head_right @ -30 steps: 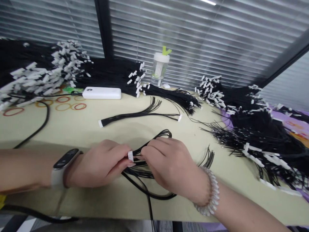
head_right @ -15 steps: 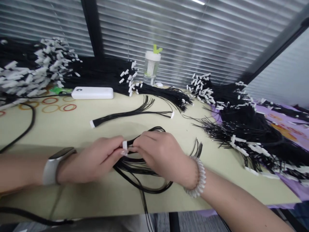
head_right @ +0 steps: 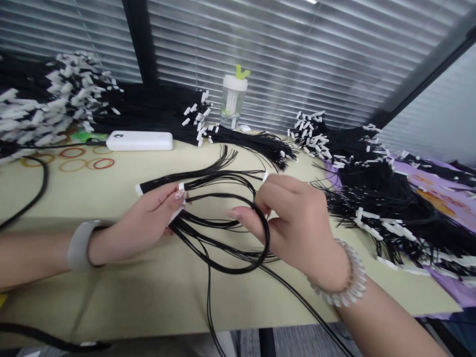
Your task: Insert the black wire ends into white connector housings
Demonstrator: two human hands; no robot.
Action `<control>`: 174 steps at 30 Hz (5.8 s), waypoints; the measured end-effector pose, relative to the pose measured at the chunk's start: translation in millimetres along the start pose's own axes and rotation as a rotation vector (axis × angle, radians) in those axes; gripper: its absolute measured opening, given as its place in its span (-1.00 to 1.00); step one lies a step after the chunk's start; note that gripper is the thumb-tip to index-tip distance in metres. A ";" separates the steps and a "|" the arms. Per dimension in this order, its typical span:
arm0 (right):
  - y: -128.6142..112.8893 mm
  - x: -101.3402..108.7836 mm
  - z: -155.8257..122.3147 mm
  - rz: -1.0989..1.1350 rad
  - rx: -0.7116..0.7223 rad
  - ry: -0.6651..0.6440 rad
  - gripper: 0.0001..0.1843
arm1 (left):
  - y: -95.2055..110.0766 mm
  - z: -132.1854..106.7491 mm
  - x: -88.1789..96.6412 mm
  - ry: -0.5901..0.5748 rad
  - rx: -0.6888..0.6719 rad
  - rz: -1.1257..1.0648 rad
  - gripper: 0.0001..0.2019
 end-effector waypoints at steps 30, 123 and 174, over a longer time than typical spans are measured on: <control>24.0 -52.2 -10.6 0.188 -0.210 -0.425 -0.80 | 27.1 -12.6 -1.4 0.022 -0.241 0.320 -0.76; -31.2 -99.3 -19.0 0.471 -0.082 -0.509 -0.80 | 23.9 -7.7 -3.6 -0.020 -0.196 0.146 -0.75; -11.9 -49.4 -4.6 0.232 -0.094 -0.201 -0.89 | 23.8 -10.1 -15.8 -0.157 -0.184 0.191 -0.71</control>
Point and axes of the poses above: each hand's wrist, its own z-axis towards the middle knuckle, its own x-axis out of the back of the hand, y = z × x, the point moved 9 cm from there along z, towards the middle knuckle, and after that the axes turned 2 degrees about x, right-handed, at the moved point
